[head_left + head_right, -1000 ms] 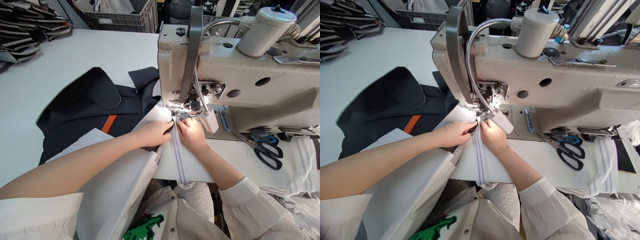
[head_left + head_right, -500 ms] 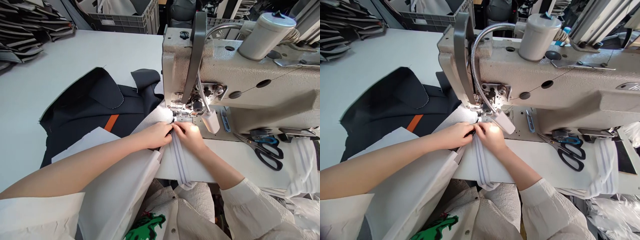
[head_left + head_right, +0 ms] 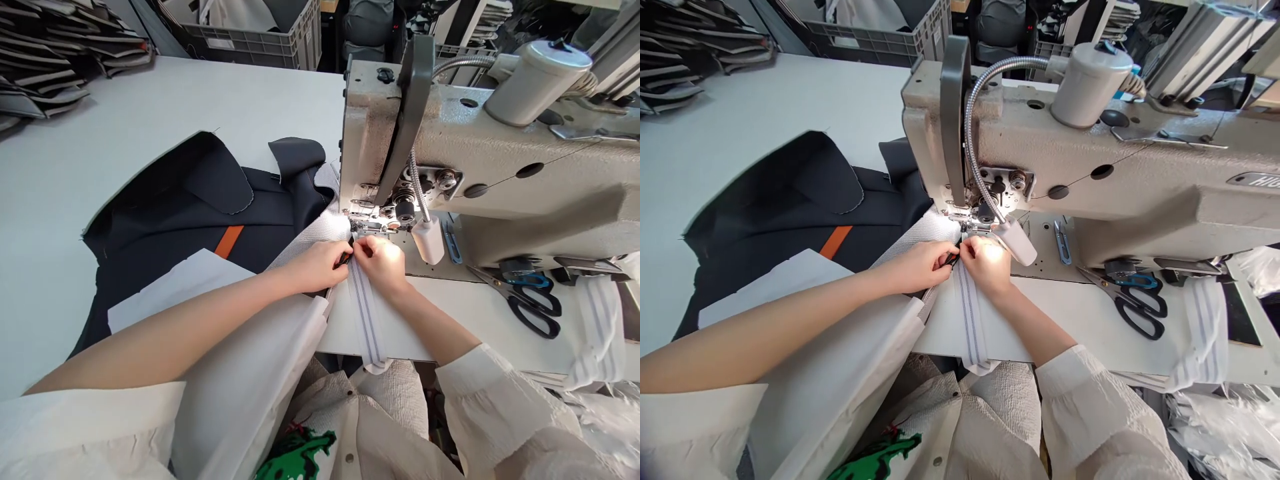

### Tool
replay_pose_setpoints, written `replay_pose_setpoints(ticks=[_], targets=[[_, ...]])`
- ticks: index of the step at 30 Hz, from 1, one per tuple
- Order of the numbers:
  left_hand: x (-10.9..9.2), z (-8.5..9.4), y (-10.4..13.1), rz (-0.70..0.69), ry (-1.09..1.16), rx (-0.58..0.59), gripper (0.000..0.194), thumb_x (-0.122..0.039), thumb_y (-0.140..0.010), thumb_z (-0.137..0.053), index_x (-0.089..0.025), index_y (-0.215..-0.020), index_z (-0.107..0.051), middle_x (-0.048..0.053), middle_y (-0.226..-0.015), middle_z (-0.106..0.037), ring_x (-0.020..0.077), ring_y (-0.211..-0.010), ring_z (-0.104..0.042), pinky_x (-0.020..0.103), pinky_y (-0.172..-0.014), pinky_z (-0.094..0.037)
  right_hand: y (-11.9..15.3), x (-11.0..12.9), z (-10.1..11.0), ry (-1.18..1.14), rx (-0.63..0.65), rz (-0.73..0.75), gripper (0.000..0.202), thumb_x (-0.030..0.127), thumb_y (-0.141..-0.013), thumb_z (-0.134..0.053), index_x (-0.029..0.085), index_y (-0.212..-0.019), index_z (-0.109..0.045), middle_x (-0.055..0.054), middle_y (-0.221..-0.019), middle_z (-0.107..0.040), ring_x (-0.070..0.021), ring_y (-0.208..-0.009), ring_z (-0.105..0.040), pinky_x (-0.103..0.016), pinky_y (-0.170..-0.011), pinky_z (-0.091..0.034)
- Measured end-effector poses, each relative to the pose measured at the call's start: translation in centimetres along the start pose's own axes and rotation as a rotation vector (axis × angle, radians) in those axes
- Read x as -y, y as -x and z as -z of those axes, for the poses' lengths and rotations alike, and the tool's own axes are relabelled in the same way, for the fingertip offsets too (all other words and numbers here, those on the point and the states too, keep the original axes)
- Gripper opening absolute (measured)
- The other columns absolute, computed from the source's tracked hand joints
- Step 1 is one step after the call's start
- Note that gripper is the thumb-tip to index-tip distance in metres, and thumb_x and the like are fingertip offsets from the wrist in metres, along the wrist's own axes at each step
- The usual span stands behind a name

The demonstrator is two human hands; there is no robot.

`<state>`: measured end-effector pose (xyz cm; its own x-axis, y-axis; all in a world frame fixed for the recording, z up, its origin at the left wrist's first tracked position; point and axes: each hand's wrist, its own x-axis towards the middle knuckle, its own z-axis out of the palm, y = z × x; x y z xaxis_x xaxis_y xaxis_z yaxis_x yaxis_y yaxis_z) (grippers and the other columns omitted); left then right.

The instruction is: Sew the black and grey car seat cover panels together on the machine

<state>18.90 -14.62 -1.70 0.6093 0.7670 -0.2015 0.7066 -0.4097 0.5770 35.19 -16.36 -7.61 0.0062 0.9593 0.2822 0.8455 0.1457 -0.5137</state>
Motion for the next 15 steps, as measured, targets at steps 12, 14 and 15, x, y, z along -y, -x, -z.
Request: replay_pose_setpoints(ticks=[12, 14, 15], targets=[[0.6, -0.1, -1.9, 0.055, 0.187, -0.175, 0.011, -0.017, -0.072, -0.053, -0.019, -0.065, -0.045, -0.004, -0.064, -0.055, 0.0109, -0.06, -0.05, 0.023, -0.055, -0.035, 0.5, 0.4, 1.1, 0.34, 0.08, 0.233, 0.035, 0.031, -0.085, -0.049, 0.023, -0.116, -0.065, -0.002, -0.075, -0.065, -0.0159, -0.072, -0.058, -0.027, -0.054, -0.028], [0.8, -0.2, -2.3, 0.042, 0.19, -0.199, 0.012, -0.016, -0.072, -0.053, -0.019, -0.064, -0.045, -0.004, -0.064, -0.055, 0.0102, -0.059, -0.049, 0.022, -0.055, -0.034, 0.3, 0.4, 1.0, 0.372, 0.086, 0.228, 0.037, 0.031, -0.086, -0.049, 0.023, -0.119, -0.063, -0.003, -0.075, -0.065, -0.0165, -0.072, -0.058, -0.027, -0.055, -0.029], [0.9, -0.3, -2.5, 0.035, 0.187, -0.213, 0.012, -0.016, -0.072, -0.053, -0.019, -0.064, -0.044, -0.004, -0.064, -0.055, 0.0101, -0.059, -0.049, 0.022, -0.055, -0.034, 0.2, 0.3, 0.9, 0.384, 0.086, 0.227, 0.037, 0.031, -0.086, -0.048, 0.023, -0.119, -0.063, -0.003, -0.076, -0.064, -0.017, -0.073, -0.057, -0.027, -0.056, -0.03]])
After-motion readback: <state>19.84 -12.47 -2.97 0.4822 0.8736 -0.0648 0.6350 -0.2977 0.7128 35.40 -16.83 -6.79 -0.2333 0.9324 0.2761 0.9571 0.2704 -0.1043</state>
